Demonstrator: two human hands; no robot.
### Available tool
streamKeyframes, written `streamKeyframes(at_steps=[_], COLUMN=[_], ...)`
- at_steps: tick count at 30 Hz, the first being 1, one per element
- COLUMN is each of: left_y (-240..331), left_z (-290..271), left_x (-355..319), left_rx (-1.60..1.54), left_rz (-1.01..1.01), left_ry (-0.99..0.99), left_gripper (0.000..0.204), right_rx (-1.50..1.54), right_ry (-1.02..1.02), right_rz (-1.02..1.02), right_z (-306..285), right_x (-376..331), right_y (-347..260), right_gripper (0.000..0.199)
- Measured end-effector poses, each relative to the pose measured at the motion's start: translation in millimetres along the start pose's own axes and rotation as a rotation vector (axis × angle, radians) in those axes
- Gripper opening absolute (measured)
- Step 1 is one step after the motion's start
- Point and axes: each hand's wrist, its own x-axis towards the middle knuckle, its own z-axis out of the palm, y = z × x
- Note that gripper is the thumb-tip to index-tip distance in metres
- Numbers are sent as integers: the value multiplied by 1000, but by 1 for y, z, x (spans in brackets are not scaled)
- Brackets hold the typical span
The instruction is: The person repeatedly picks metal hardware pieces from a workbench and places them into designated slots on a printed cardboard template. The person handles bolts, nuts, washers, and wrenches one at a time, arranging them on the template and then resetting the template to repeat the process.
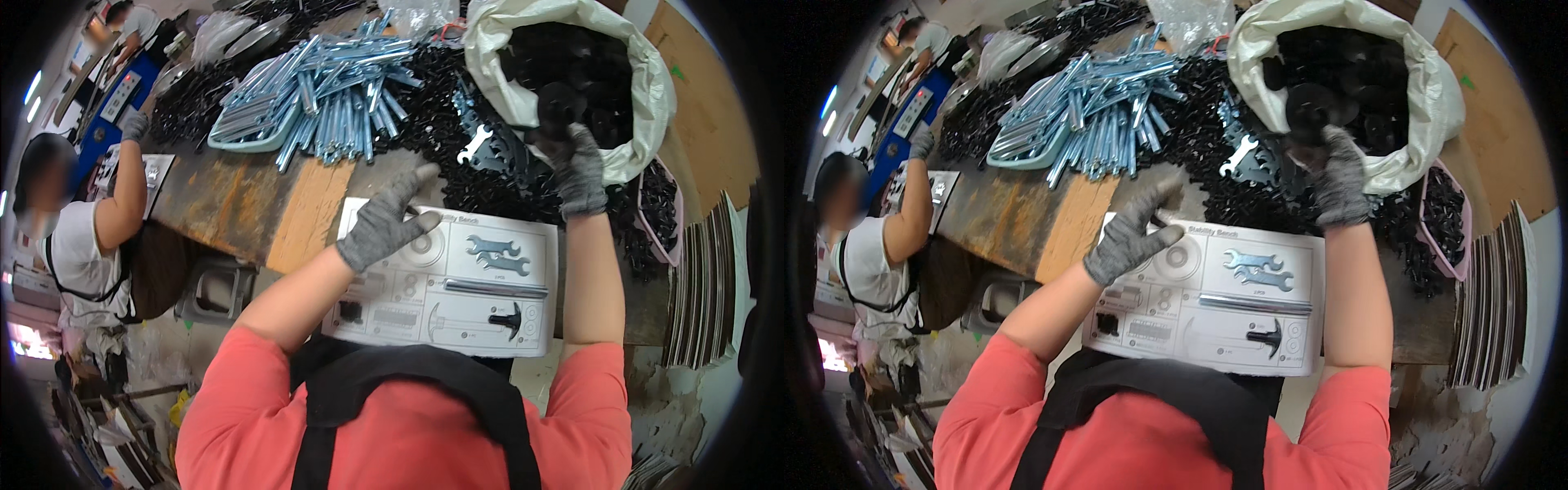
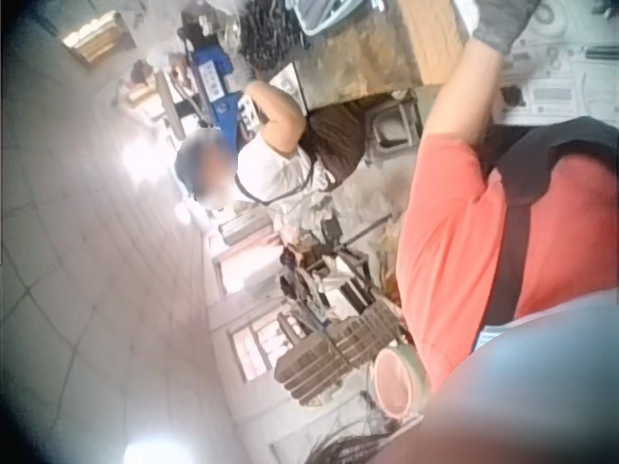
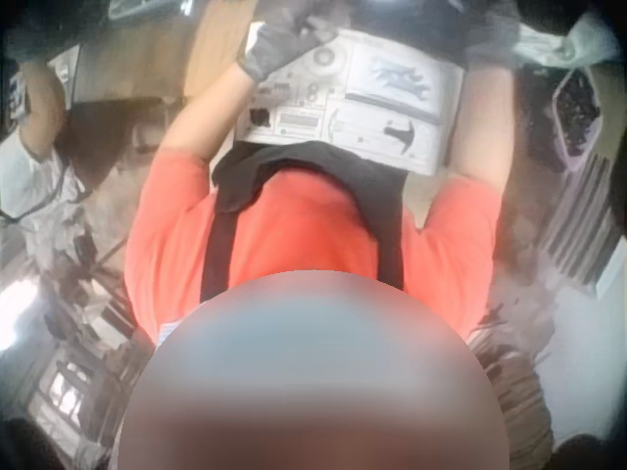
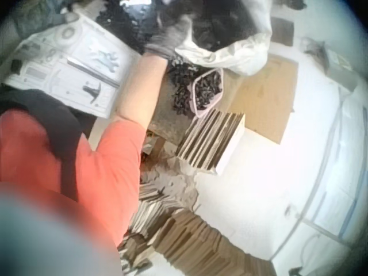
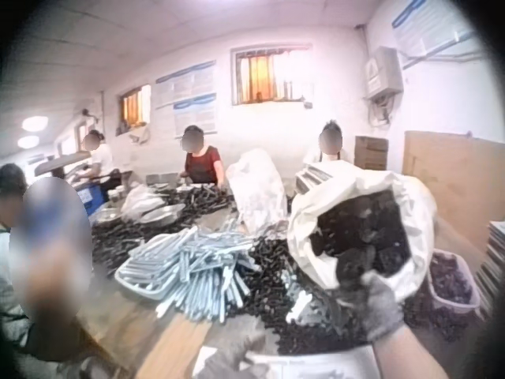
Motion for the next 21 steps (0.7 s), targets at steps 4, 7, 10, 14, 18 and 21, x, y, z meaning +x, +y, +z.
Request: streamKeyframes(at_steps=[4, 7, 10, 14, 18, 21], left_y=[3, 1, -25, -41, -43, -18], left_z=[2, -13, -32, -47, -52, -43], left_x=[2, -9, -28, -33, -40, -46], left_rx=[73, 116, -148, 174, 700, 581], left_rz=[205, 226, -135, -337, -96, 11], left_ry=[78, -22, -25, -143, 11, -122], left_gripper=[66, 36, 33, 34, 38, 42], right_rx=[482, 282, -355, -1142, -1440, -1343], right_ry=[-221, -249, -349, -635, -491, -615], right_rz=[465, 560, 673, 387, 71, -64], right_z=[87, 104, 103, 91, 106, 110], right_x=[-73, -97, -96, -102, -116, -126], right_y=[34, 47, 49, 68, 59, 53], right_gripper=[41, 43, 36, 32, 38, 35])
